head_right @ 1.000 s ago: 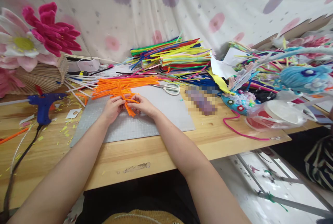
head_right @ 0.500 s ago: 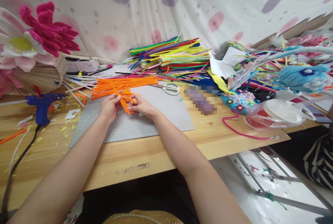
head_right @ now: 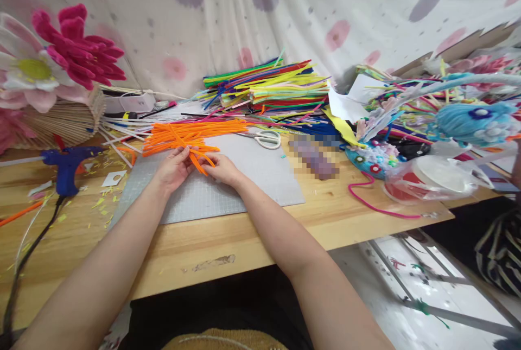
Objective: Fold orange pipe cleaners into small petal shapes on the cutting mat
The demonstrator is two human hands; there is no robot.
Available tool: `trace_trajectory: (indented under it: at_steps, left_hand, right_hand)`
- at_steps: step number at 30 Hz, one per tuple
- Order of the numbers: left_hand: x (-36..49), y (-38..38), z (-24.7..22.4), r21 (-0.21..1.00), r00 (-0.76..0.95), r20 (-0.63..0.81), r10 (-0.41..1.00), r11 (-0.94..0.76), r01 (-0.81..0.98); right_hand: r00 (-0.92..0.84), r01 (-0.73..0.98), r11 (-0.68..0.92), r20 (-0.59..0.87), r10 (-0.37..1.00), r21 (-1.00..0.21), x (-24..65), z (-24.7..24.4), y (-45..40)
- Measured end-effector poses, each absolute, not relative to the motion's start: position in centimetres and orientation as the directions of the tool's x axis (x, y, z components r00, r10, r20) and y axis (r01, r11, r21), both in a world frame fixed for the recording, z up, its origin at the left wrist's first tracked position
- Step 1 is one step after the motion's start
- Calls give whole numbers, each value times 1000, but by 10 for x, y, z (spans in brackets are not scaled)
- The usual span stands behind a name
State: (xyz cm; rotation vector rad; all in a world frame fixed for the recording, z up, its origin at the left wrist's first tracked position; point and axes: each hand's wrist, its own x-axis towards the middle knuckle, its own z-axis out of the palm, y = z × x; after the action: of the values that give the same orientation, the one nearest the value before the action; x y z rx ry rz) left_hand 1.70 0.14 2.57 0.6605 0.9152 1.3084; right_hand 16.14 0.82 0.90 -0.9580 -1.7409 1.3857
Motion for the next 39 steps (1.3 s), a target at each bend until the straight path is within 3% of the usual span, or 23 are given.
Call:
trace_trajectory:
  at_steps: [7,12,16,19,23,25,29,35,39]
  left_hand:
    - [25,1,18,924,-52,-75,996,49,-379]
    - [25,0,16,974,-21,65,998,-68,-215]
    - [23,1,15,985,-75,33,997,-46,-166]
    - [22,-1,18,982,-130,-55,990,30,-186]
    - [22,-5,22,968,-82,-120,989,98,-230]
    - [22,-6,23,965,-37,-114,993,102,-243]
    - [22,-5,22,981,-42,-37,998,28,-190]
    - [21,1,18,986,-61,-26,998,15,-164]
    - [21,4,15,995,-106,3,994,-13,-94]
  right_hand:
    - [-476,42,127,92,874,-991,162,9,9]
    - [-498,-6,-40,-32,867,-999,164,10,10]
    - [-476,10,-118,-109,873,-993,162,8,10]
    - [-366,81,-21,-49,929,-996,161,1,13]
    - [-193,251,210,163,967,-945,160,-5,17]
    - [-156,214,193,162,974,-958,159,-5,18]
    - [-243,42,10,-1,970,-999,157,0,17]
    - [-334,107,-53,-87,938,-993,163,4,16]
    - [-441,61,-56,-77,894,-997,167,7,16]
